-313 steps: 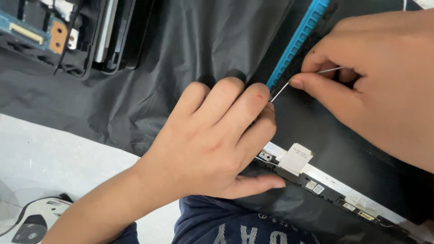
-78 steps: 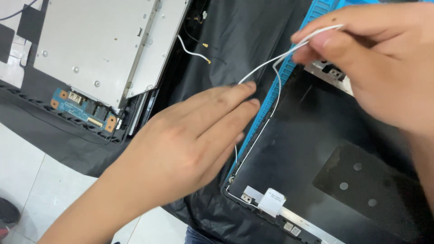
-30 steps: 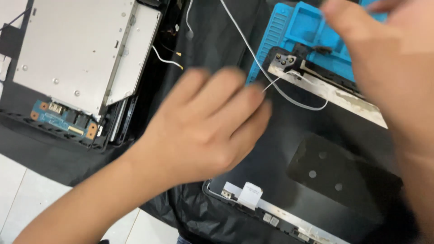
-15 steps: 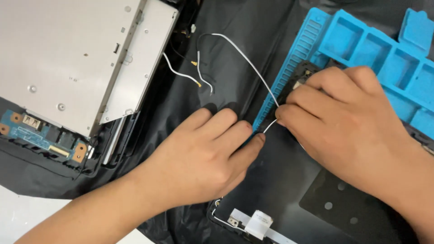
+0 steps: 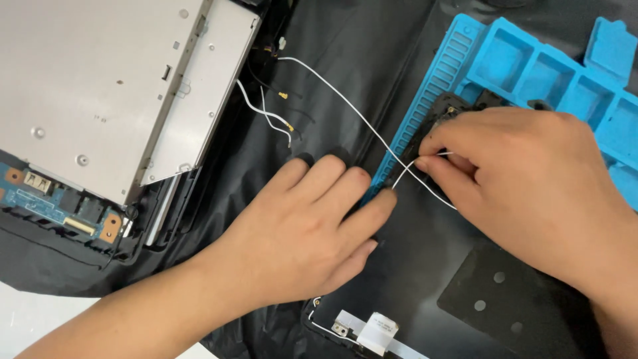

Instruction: Repairing and reassembling a laptop screen, specifically routing and connecting internal antenna wires.

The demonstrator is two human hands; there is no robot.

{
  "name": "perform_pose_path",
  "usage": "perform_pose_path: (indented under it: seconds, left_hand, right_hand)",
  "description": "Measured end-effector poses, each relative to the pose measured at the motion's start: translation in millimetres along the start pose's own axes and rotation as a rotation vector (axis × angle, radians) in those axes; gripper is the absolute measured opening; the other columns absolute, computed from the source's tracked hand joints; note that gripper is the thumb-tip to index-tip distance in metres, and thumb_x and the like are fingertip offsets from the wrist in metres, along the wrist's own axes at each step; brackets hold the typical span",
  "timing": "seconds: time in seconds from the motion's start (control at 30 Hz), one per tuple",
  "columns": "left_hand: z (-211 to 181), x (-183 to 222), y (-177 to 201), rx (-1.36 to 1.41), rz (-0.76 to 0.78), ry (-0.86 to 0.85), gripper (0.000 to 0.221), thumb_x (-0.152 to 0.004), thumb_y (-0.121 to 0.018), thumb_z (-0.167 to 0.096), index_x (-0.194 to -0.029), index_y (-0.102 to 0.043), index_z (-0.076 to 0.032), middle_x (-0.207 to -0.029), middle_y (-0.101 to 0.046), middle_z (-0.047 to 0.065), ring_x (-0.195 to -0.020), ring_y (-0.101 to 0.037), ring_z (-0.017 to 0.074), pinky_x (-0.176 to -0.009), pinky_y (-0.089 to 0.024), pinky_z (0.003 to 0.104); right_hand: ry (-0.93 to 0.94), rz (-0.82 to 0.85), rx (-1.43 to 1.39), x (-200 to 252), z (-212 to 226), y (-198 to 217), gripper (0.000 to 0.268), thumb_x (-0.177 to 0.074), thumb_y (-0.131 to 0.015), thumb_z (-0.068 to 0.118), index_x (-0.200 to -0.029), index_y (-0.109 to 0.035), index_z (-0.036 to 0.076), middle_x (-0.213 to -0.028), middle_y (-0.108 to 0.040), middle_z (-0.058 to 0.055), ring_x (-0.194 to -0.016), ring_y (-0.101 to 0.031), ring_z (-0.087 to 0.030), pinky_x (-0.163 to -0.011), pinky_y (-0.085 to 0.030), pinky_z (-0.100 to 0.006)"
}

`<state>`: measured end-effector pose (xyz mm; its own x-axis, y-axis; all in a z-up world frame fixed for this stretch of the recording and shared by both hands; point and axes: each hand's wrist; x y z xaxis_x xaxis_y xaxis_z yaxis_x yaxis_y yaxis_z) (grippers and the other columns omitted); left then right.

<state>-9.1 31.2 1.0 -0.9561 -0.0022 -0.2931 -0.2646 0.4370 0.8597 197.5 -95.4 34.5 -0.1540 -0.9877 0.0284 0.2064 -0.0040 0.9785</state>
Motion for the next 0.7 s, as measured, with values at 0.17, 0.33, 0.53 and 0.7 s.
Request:
perform_pose_path:
  seconds: [0.17, 0.33, 0.53, 0.7]
  left_hand:
    - [-1, 0, 0, -0.025, -0.005, 0.015, 0.052, -0.084, -0.076, -0.033, -0.126, -0.069, -0.005, -0.103, -0.055, 0.006, -0.096, -0.051, 0.0246, -0.075, -0.039, 0.038]
    - [-3, -1, 0, -0.048, -0.011, -0.013, 0.055, -0.084, -0.077, -0.039, -0.123, -0.07, -0.001, -0.102, -0.057, 0.007, -0.095, -0.05, 0.0254, -0.074, -0.038, 0.038]
    - [-6, -3, 2, -0.038, -0.015, -0.015, 0.056, -0.084, -0.078, -0.043, -0.12, -0.07, 0.0, -0.101, -0.056, 0.008, -0.095, -0.05, 0.0258, -0.074, -0.038, 0.039]
    - [-8, -5, 1, -0.046, -0.029, -0.014, 0.055, -0.083, -0.078, -0.043, -0.118, -0.07, -0.001, -0.1, -0.055, 0.008, -0.095, -0.051, 0.0264, -0.074, -0.038, 0.039]
  right_hand:
    - [-0.224, 0.138, -0.07, 1, -5, 7, 0.011, -0.087, -0.083, 0.024, -0.092, -0.079, 0.015, -0.068, -0.069, 0.001, -0.06, -0.065, -0.016, -0.055, -0.048, -0.033]
    - [-0.046, -0.033, -0.751, 10, -33, 20, 0.033, -0.083, -0.075, 0.012, -0.115, -0.069, 0.004, -0.08, -0.063, 0.001, -0.078, -0.062, -0.008, -0.084, -0.051, -0.028]
    - [-0.366, -0.123, -0.625, 60, -177, -38, 0.016, -0.115, -0.055, -0.003, -0.131, -0.059, -0.003, -0.112, -0.063, 0.0, -0.107, -0.061, -0.007, -0.098, -0.051, -0.024]
    - [-0.225, 0.143, -0.527, 35, -149, 34, 0.064, -0.081, -0.075, 0.01, -0.142, -0.056, 0.009, -0.105, -0.064, -0.004, -0.071, -0.054, -0.016, -0.064, -0.045, -0.031]
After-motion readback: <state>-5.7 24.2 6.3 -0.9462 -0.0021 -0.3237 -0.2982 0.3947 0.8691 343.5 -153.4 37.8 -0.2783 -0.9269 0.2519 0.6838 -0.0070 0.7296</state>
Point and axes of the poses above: each hand's wrist, its own x-axis away from the middle knuckle, its own y-axis out of the back of the hand, z = x × y
